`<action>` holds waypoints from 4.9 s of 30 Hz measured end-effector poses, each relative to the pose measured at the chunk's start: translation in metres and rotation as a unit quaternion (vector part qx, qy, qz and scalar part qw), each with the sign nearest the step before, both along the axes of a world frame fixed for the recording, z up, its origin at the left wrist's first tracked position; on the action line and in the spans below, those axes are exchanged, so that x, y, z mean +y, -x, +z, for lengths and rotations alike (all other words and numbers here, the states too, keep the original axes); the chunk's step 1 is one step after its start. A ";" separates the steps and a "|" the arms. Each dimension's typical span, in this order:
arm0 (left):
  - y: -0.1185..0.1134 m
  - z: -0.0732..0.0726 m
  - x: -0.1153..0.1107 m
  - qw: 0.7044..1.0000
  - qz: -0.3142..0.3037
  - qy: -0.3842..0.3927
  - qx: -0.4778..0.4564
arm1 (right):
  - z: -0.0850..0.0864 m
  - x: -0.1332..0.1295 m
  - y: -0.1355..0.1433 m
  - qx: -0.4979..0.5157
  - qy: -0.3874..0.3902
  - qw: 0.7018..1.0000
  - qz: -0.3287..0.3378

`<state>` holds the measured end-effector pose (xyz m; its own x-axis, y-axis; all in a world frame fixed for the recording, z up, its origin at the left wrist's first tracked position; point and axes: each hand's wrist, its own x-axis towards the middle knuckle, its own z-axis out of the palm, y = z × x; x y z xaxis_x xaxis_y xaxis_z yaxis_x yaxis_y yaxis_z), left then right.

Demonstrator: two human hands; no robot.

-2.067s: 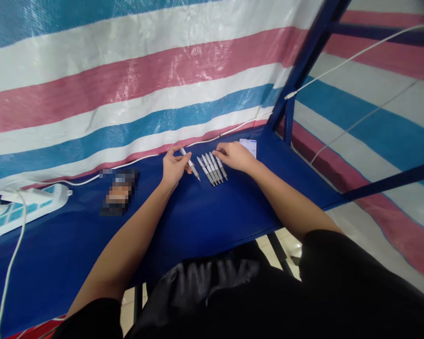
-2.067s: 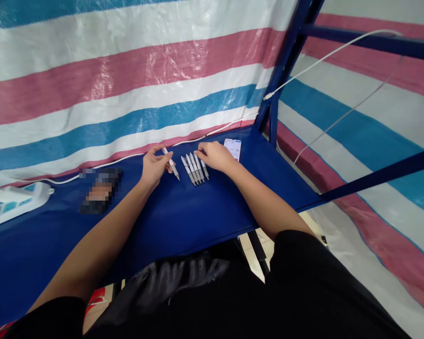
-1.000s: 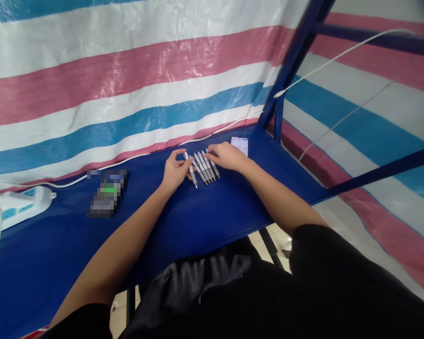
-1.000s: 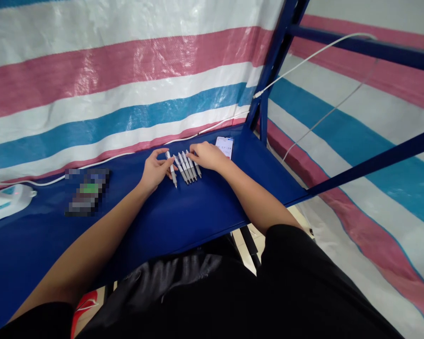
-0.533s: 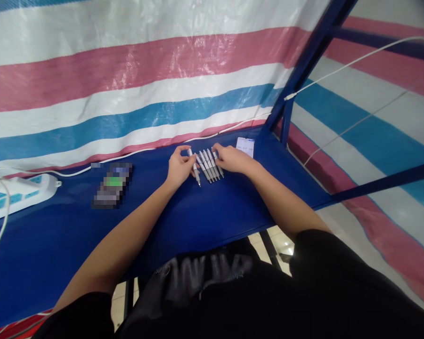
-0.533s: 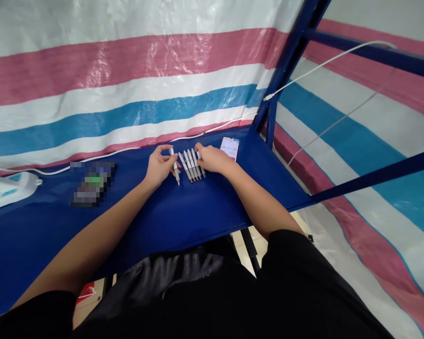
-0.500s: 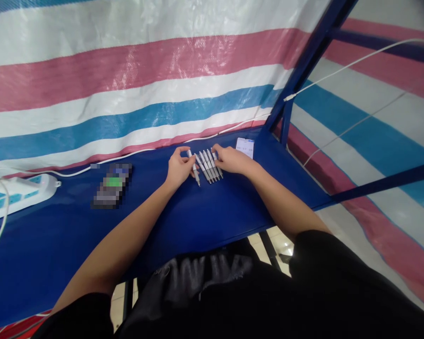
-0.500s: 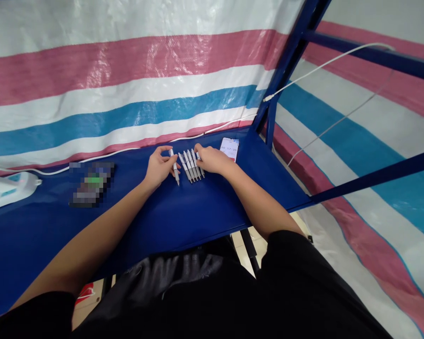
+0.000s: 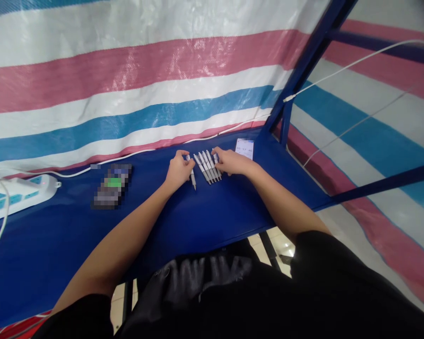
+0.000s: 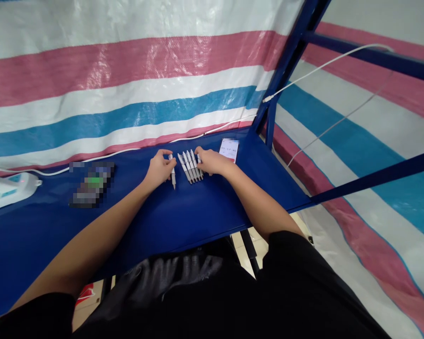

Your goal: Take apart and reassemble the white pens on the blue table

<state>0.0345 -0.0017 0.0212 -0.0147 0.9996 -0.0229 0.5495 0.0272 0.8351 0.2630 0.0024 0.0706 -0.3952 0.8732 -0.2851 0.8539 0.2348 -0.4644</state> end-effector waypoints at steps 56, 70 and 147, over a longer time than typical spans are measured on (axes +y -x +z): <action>0.012 0.003 0.004 0.996 -0.010 0.002 0.092 | -0.004 0.000 0.003 0.045 -0.001 0.999 0.000; 0.012 -0.001 0.005 0.983 -0.088 -0.063 0.149 | -0.013 -0.006 0.017 0.095 -0.010 0.995 0.002; 0.024 -0.002 0.009 0.912 -0.049 -0.240 0.329 | -0.022 0.016 0.007 0.187 -0.091 0.976 -0.063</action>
<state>0.0107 0.0076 0.0193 0.2229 0.8894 0.3990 0.9160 -0.3312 0.2265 0.2559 0.0184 0.0484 -0.3279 0.9444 0.0230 0.6595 0.2462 -0.7102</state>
